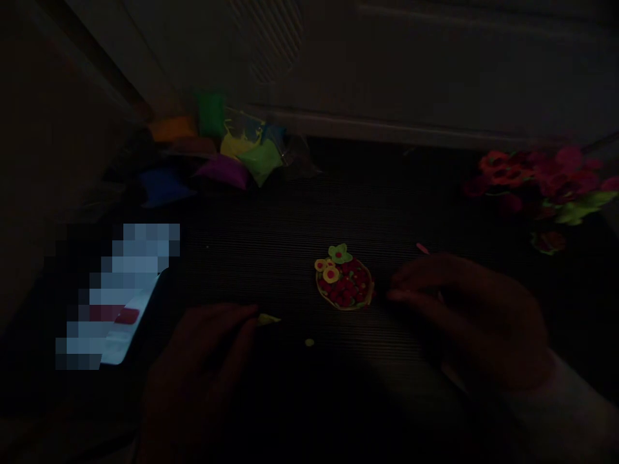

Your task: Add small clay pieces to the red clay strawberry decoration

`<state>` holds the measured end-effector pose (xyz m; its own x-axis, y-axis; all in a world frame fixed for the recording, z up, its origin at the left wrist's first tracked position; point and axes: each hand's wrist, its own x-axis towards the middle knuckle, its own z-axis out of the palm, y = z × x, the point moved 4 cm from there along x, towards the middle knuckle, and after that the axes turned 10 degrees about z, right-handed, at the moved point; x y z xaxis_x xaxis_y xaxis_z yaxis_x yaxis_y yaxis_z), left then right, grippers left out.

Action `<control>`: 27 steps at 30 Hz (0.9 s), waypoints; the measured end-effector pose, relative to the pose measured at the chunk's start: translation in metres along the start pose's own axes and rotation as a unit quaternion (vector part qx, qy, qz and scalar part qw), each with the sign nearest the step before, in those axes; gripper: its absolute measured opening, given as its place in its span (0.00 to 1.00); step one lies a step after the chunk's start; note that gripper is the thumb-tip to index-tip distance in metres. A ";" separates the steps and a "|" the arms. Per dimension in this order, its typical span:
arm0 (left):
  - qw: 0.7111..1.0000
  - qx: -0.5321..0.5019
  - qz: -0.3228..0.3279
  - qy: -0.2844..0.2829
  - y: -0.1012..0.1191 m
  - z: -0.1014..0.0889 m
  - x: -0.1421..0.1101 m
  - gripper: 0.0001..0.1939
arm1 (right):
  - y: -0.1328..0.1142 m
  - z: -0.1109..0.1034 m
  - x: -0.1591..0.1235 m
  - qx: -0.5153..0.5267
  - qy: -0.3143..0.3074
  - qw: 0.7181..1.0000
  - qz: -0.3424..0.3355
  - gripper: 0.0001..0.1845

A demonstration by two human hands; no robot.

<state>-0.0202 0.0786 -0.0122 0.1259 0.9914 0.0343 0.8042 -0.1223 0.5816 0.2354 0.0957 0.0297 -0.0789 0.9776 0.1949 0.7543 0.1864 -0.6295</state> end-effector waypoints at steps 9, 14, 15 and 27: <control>1.000 -0.010 0.002 0.009 -0.001 -0.001 0.001 0.11 | 0.002 0.003 0.001 -0.012 -0.029 0.999 -0.008 0.04; 1.000 -0.007 -0.005 0.007 -0.001 -0.001 0.000 0.11 | 0.000 0.002 -0.001 -0.018 -0.026 0.999 -0.028 0.05; 1.000 -0.006 -0.005 0.006 -0.001 -0.002 -0.001 0.11 | 0.000 0.002 -0.002 -0.021 -0.024 0.999 -0.028 0.05; 0.999 -0.031 0.009 -0.001 0.000 0.000 0.001 0.10 | -0.006 0.009 -0.001 -0.035 -0.039 0.997 -0.052 0.09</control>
<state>-0.0198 0.0794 -0.0122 0.1418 0.9889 0.0441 0.7643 -0.1377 0.6299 0.2252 0.0943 0.0270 -0.2070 0.9585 0.1960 0.7827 0.2825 -0.5546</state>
